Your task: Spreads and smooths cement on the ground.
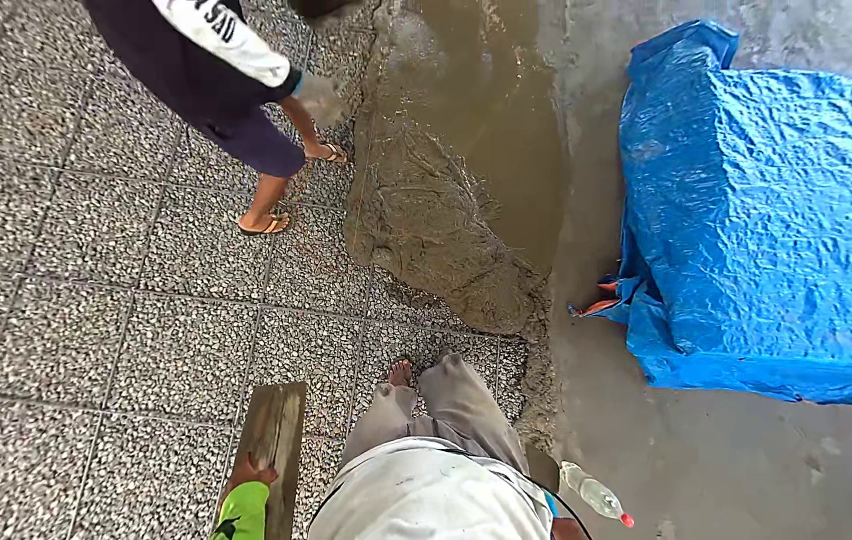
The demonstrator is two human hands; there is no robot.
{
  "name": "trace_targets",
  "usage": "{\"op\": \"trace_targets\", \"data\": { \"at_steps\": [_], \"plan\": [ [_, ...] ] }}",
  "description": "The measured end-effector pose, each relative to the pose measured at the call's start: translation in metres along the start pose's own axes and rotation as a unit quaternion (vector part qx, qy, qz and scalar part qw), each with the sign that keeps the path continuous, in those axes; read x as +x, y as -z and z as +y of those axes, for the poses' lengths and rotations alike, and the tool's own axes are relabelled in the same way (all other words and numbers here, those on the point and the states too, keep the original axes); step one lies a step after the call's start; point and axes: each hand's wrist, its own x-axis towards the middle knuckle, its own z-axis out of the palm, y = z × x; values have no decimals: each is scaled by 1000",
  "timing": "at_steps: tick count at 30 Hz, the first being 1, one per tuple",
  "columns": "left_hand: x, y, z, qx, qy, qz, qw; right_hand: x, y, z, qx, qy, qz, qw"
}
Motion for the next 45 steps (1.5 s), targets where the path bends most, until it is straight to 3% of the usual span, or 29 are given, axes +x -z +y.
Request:
{"op": "trace_targets", "data": {
  "at_steps": [2, 3, 5, 7, 13, 18, 25, 31, 35, 39, 42, 45],
  "plan": [
    [-3, 5, 14, -6, -12, 5, 1000, 9, 26, -38, 9, -101, -65, 993],
    [-4, 7, 19, -8, -16, 8, 1000, 38, 5, 5, 31, 46, 55, 997],
    [-5, 11, 26, -16, -25, 16, 999, 102, 4, 24, 52, 57, 40, 996],
    [-8, 18, 33, -22, -37, 32, 999, 128, 20, 0, 65, 46, 20, 997],
    [-38, 56, 66, -57, -51, 100, 992, 123, 75, -110, 59, 118, 13, 991],
    [-88, 124, 131, -71, -65, 156, 983, 133, 102, -172, 98, 154, 1, 983],
    [-154, 218, 224, -189, -155, 285, 927, 140, 136, -211, 9, 179, 24, 984],
    [-172, 275, 288, -264, -241, 346, 867, 138, 132, -243, 119, 192, 3, 974],
    [-143, 305, 342, -296, -281, 329, 852, 136, 119, -279, 172, 189, -10, 967],
    [-86, 329, 421, -354, -353, 259, 826, 142, 94, -329, 255, 169, -17, 952],
    [-8, 341, 494, -352, -372, 214, 832, 143, 68, -387, 312, 132, -2, 941],
    [104, 340, 574, -316, -375, 169, 855, 143, 36, -457, 361, 92, 9, 928]
  ]
}}
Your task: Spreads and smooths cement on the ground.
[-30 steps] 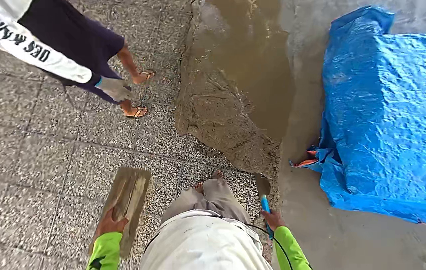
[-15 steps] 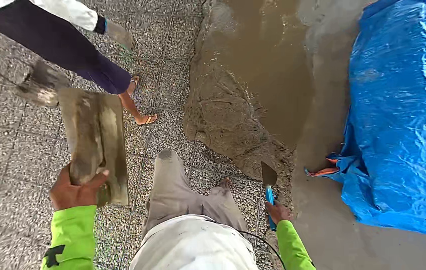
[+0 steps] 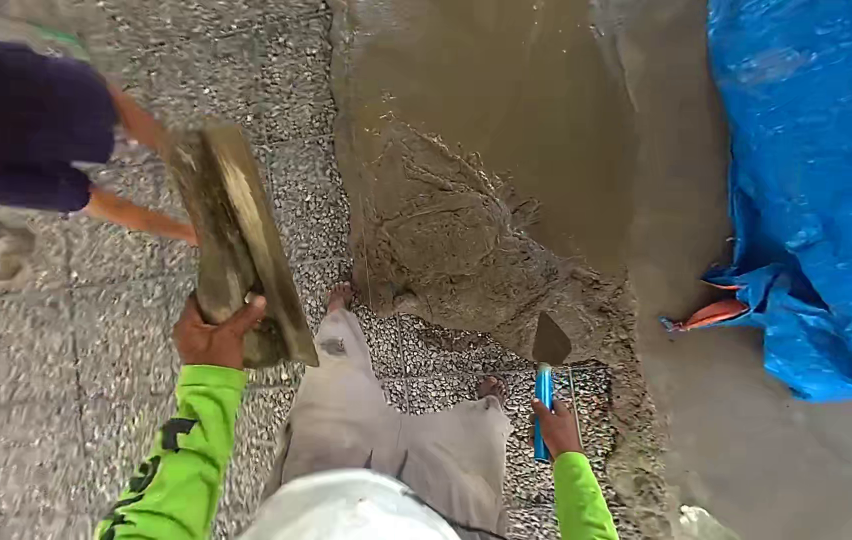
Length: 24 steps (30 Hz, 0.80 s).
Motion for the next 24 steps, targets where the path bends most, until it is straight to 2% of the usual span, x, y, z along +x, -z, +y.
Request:
{"op": "trace_targets", "data": {
  "at_steps": [2, 3, 7, 13, 17, 19, 21, 24],
  "plan": [
    [83, -49, -25, 10, 21, -35, 999, 8, -61, -33, 35, -3, 10, 999],
    [110, -71, -43, 8, 46, -49, 998, 9, -87, -46, 43, -7, 9, 999],
    [170, -145, -116, -36, 139, -68, 987, 55, -177, -119, 3, 1, -29, 1000],
    [195, -240, -225, -56, 195, -82, 976, 186, -276, -243, -149, 112, -72, 980],
    [184, -285, -291, -38, 180, -145, 972, 266, -322, -309, -225, 146, -63, 961],
    [180, -303, -308, -27, 170, -184, 968, 300, -336, -330, -268, 167, -67, 947],
    [176, -315, -306, -12, 168, -222, 960, 334, -344, -329, -293, 195, -64, 934],
    [176, -330, -300, 9, 140, -284, 948, 382, -325, -325, -319, 205, -49, 924]
  ]
}}
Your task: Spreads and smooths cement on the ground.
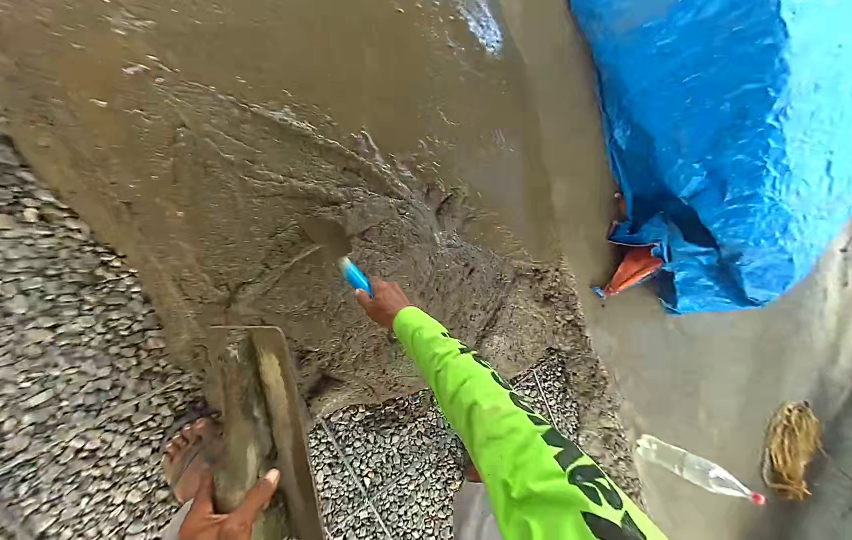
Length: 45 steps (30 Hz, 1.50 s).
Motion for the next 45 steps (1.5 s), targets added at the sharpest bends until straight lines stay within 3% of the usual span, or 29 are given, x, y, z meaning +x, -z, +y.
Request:
{"op": "trace_targets", "data": {
  "at_steps": [8, 11, 13, 15, 18, 26, 33, 39, 41, 45],
  "plan": [
    [5, -10, 0, 27, -42, -43, 998, 16, 88, 100, 40, -144, 131, 980],
    [6, -12, -2, 21, -41, -39, 998, -7, 88, 123, 42, -152, 179, 971],
    [7, -15, -1, 23, -36, -40, 998, -42, 70, 126, 33, -94, 132, 986],
    [8, -15, 0, 29, -30, -33, 999, -68, 44, 124, 14, -41, 14, 999],
    [11, -18, -3, 23, -28, -20, 999, -75, 28, 132, -44, 4, -96, 994],
    [13, -20, -9, 13, -8, -9, 1000, -32, 72, 165, -106, -45, -22, 993],
    [20, -15, 2, -5, 4, -9, 1000, -17, 53, 125, 37, -161, 139, 976],
    [30, -2, 14, -2, 27, 9, 1000, -4, 15, 53, 193, -309, 236, 901],
    [35, 3, 13, -17, 38, 20, 999, 14, 11, 33, 237, -327, 255, 879],
    [42, 13, 16, -42, 56, 33, 997, 54, -1, -7, 251, -298, 269, 881]
  ]
}}
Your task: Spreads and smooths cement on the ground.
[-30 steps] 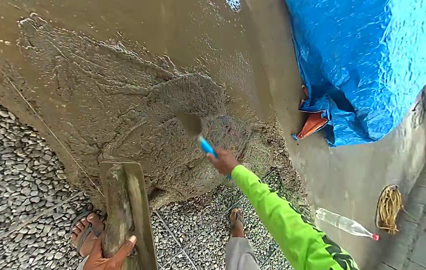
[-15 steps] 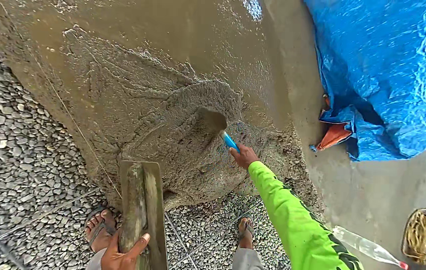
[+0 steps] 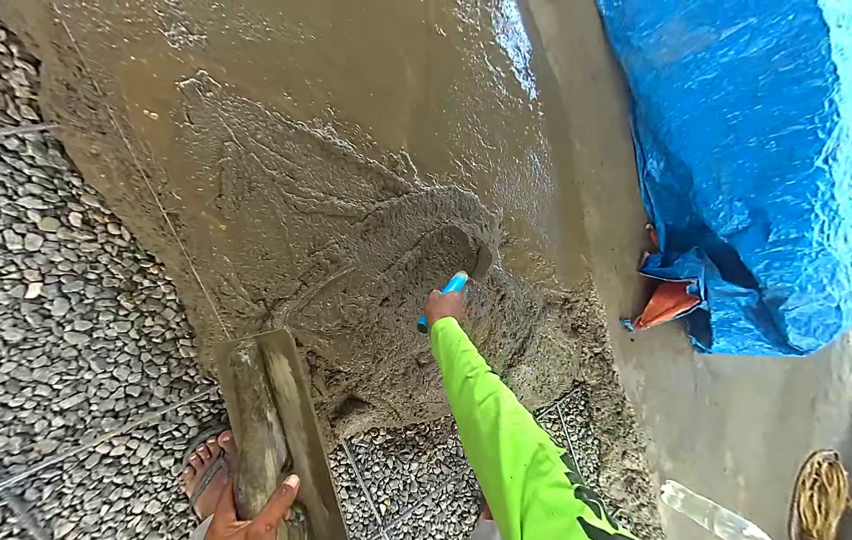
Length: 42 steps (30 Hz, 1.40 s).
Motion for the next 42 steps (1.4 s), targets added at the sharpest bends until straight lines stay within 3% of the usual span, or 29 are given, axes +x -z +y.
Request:
{"op": "trace_targets", "data": {
  "at_steps": [4, 8, 13, 16, 19, 21, 24, 27, 35, 42],
  "plan": [
    [1, 1, 5, -12, 14, 22, 1000, -41, -38, -30, -12, 30, -26, 999],
    [3, -1, 7, -19, 11, 20, 1000, -80, -57, -44, -91, 133, -101, 982],
    [4, -3, 7, -25, 31, 16, 999, -98, -45, -65, -132, 275, -196, 932],
    [6, -5, 6, -39, 32, 20, 999, -92, -21, -70, -110, 303, -263, 909],
    [6, -6, 5, -35, 32, 17, 999, -61, 0, -78, -78, 276, -381, 879],
    [5, -7, 7, -26, 22, 10, 999, -36, 10, -90, -110, 274, -412, 862],
    [2, -10, 6, -6, 16, 0, 1000, -2, 26, -105, -139, 270, -388, 870],
    [0, -12, 7, 2, 20, -7, 1000, 26, 44, -110, -89, 248, -338, 903],
    [-1, -12, 7, 8, 18, -18, 1000, 77, 96, -77, 27, 155, -199, 967],
    [1, -9, 7, -9, 18, -1, 1000, 95, 81, -41, 18, 99, -3, 995]
  ]
}}
